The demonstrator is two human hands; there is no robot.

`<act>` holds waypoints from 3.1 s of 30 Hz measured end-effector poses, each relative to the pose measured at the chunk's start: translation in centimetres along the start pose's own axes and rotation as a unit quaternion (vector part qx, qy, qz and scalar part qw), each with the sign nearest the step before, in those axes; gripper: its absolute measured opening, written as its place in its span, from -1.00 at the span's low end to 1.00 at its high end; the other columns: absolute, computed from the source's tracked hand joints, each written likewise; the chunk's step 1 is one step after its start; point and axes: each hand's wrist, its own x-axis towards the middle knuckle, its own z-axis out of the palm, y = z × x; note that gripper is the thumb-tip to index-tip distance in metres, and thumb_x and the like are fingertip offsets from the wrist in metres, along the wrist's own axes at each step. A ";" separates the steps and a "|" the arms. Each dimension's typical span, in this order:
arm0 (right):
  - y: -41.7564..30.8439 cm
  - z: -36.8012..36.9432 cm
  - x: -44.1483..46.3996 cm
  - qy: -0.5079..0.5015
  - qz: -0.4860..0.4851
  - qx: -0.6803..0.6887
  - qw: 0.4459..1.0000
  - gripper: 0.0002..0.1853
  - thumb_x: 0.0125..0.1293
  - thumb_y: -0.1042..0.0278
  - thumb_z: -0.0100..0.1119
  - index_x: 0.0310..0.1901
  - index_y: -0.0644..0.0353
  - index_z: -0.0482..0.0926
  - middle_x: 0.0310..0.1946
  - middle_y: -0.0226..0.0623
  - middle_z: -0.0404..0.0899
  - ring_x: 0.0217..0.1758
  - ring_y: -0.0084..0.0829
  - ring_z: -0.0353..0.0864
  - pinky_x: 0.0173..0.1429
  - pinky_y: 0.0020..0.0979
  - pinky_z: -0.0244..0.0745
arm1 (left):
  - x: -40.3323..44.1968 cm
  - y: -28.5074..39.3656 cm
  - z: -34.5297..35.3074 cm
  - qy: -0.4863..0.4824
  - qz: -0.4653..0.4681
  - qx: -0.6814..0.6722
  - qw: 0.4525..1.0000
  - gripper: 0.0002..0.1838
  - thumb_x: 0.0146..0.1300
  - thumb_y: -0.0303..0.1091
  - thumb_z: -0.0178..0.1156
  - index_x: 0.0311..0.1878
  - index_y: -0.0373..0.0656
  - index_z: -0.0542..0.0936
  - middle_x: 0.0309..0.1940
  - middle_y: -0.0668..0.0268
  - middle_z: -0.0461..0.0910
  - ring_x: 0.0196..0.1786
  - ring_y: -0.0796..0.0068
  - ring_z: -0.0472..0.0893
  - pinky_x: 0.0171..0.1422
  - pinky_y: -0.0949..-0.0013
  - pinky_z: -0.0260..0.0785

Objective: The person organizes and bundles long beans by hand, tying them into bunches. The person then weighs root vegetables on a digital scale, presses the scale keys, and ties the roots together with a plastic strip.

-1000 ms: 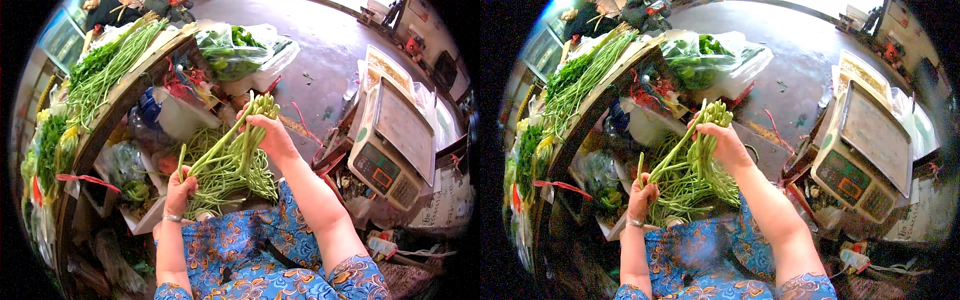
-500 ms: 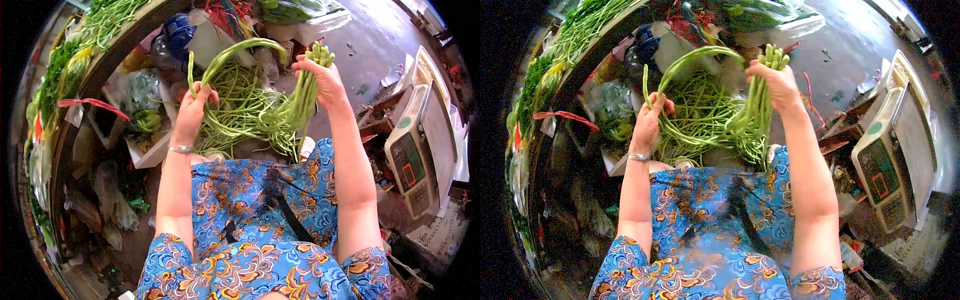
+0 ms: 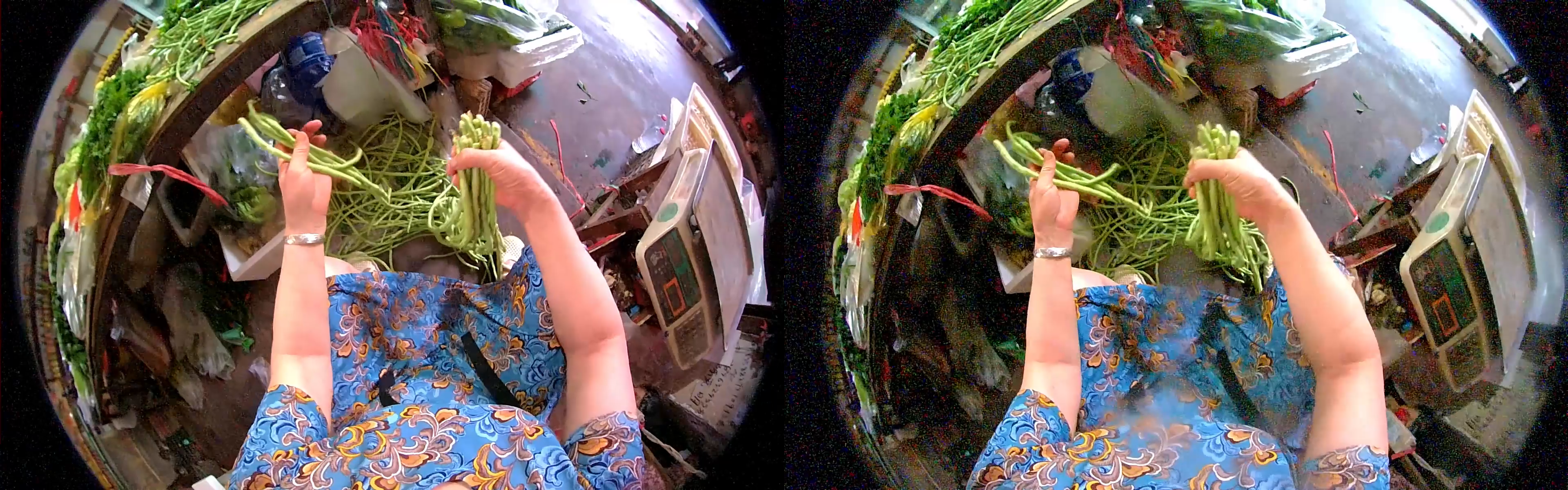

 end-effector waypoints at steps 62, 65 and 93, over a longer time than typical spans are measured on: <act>2.1 3.9 -0.4 -0.021 -0.141 -0.069 0.987 -0.81 0.15 0.49 0.29 -0.22 0.23 0.51 -0.43 -0.34 0.60 -0.39 -0.47 0.62 -0.25 -0.42 0.51 | -3.6 -0.6 2.9 -0.236 -0.199 0.115 0.944 -0.63 0.39 -0.42 0.15 0.24 -0.18 0.49 -0.44 0.40 0.54 -0.42 0.65 0.47 -0.38 0.57 0.36; 1.0 3.2 0.1 0.008 -0.158 -0.008 0.987 -0.84 0.15 0.46 0.35 -0.26 0.24 0.56 -0.46 -0.37 0.60 -0.43 -0.51 0.60 -0.33 -0.45 0.49 | -4.3 -1.3 3.0 -0.236 -0.183 0.173 0.939 -0.65 0.40 -0.45 0.14 0.23 -0.15 0.50 -0.42 0.44 0.55 -0.41 0.70 0.46 -0.39 0.58 0.34; -0.6 0.5 0.7 0.084 -0.157 0.084 0.980 -0.76 0.10 0.50 0.39 -0.20 0.21 0.56 -0.37 -0.33 0.62 -0.37 -0.44 0.63 -0.24 -0.40 0.57 | -5.9 -3.3 4.1 -0.239 -0.203 0.193 0.930 -0.72 0.41 -0.34 0.17 0.11 -0.23 0.56 -0.46 0.45 0.55 -0.45 0.67 0.47 -0.31 0.54 0.37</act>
